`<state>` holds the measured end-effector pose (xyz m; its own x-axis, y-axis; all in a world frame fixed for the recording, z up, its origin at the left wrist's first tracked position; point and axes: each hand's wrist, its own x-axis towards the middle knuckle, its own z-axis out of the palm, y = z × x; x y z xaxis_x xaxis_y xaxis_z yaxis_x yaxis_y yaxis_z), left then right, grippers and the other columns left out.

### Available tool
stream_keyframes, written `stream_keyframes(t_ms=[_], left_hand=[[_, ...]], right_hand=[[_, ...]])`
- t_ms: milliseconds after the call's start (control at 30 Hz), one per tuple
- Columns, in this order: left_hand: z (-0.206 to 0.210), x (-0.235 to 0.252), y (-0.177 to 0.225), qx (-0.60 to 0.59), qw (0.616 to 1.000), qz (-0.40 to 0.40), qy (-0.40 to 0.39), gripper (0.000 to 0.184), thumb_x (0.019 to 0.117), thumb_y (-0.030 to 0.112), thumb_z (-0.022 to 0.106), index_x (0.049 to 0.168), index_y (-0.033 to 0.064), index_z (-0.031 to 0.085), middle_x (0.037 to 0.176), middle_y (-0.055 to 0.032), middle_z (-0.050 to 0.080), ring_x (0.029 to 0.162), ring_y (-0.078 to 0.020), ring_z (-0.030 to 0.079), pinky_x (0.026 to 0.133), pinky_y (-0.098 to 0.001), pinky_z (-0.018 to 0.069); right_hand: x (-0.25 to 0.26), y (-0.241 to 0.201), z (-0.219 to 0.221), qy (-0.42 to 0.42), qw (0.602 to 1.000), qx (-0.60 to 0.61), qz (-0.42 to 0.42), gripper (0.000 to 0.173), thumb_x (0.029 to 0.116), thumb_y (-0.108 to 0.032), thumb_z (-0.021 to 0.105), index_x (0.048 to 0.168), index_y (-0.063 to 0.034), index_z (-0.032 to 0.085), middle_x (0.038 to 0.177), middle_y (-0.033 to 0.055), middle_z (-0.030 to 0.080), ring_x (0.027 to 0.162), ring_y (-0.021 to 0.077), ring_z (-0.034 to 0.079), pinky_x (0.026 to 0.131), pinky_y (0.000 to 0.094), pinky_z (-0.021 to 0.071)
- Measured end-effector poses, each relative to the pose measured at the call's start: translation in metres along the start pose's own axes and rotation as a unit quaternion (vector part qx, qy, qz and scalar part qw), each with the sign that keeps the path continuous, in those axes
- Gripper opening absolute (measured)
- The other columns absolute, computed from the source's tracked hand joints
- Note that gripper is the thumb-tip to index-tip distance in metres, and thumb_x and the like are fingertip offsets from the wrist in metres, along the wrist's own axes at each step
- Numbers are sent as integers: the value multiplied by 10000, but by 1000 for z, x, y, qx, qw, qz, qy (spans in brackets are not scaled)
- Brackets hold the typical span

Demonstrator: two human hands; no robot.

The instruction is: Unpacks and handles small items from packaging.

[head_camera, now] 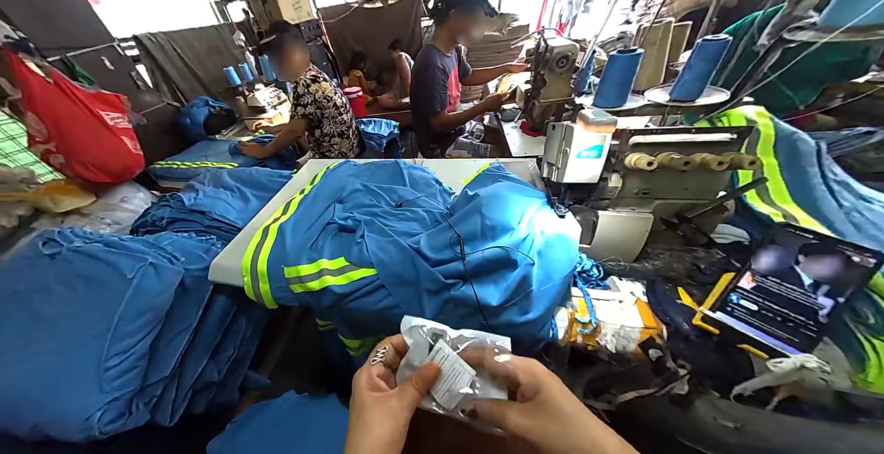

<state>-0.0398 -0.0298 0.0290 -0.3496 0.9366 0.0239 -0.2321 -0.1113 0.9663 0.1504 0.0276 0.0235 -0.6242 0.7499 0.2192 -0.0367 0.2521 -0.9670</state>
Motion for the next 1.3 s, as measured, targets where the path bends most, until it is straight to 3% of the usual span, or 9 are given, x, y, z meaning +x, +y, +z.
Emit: stream_keyframes(t_ms=[67, 133, 367, 467, 567, 700, 833, 1000, 1300], left_hand=[[2, 0, -5, -46, 999, -23, 19, 244, 803, -128, 730, 1018, -42, 650, 901, -90, 733, 803, -143, 726, 746, -313, 632], [2, 0, -12, -63, 998, -12, 25, 171, 837, -102, 722, 991, -42, 680, 906, -93, 732, 809, -144, 723, 758, -316, 632], [12, -2, -23, -38, 999, -8, 30, 53, 898, -45, 685, 850, -25, 680, 823, -85, 675, 746, -134, 676, 720, -291, 608], [14, -2, -27, -24, 999, -25, 28, 66, 940, -12, 652, 890, -32, 690, 843, -81, 680, 760, -123, 673, 728, -275, 600], [12, -4, -25, -9, 998, -62, 4, 248, 894, 50, 721, 1111, -54, 662, 983, -89, 728, 883, -127, 715, 820, -288, 611], [11, -1, -32, -31, 994, -97, 41, 244, 790, -53, 791, 991, -48, 653, 894, -122, 724, 817, -179, 724, 759, -338, 630], [11, 0, -34, -61, 990, -116, 59, 115, 837, -66, 753, 920, -52, 675, 844, -135, 721, 767, -185, 719, 732, -337, 629], [14, 0, -40, -62, 992, -90, 57, 42, 907, -21, 695, 868, -33, 685, 805, -107, 703, 750, -150, 694, 730, -300, 606], [16, 3, -48, -112, 971, -178, 116, 124, 947, -10, 671, 1048, -76, 641, 900, -178, 722, 780, -227, 729, 706, -367, 631]], right_hand=[[-3, 1, -1, -16, 1000, -13, 7, 483, 882, -23, 732, 1356, -29, 640, 1271, 58, 697, 1123, 51, 668, 971, 258, 566], [-4, 6, -2, -14, 1000, -10, 12, 498, 878, -13, 727, 1367, -60, 643, 1294, 50, 687, 1146, 60, 662, 979, 267, 568], [-4, 18, 10, 68, 997, 12, 28, 361, 804, -43, 801, 1161, -76, 751, 1165, 11, 733, 1061, 61, 691, 926, 274, 596], [-4, 24, 14, 88, 995, -13, 53, 369, 813, -108, 819, 1173, -81, 741, 1155, 21, 729, 1056, 74, 691, 930, 287, 593], [-5, 25, 11, 83, 992, -69, 58, 356, 851, -229, 804, 1176, -103, 732, 1150, 15, 724, 1068, 73, 684, 944, 306, 587], [-5, 18, 5, 18, 990, -132, 50, 371, 881, -196, 745, 1224, -59, 702, 1189, 89, 706, 1115, 137, 667, 982, 364, 555], [-8, 20, 2, -9, 995, -80, 62, 384, 906, -168, 711, 1265, -37, 673, 1230, 84, 686, 1130, 71, 651, 988, 272, 543], [-6, 29, 7, 25, 990, -111, 80, 408, 923, -273, 726, 1279, -79, 687, 1240, 80, 689, 1139, 105, 657, 1000, 319, 547], [-5, 29, 7, 26, 982, -152, 111, 327, 936, -376, 683, 1059, -80, 746, 1089, 67, 708, 1002, 121, 672, 889, 339, 559]])
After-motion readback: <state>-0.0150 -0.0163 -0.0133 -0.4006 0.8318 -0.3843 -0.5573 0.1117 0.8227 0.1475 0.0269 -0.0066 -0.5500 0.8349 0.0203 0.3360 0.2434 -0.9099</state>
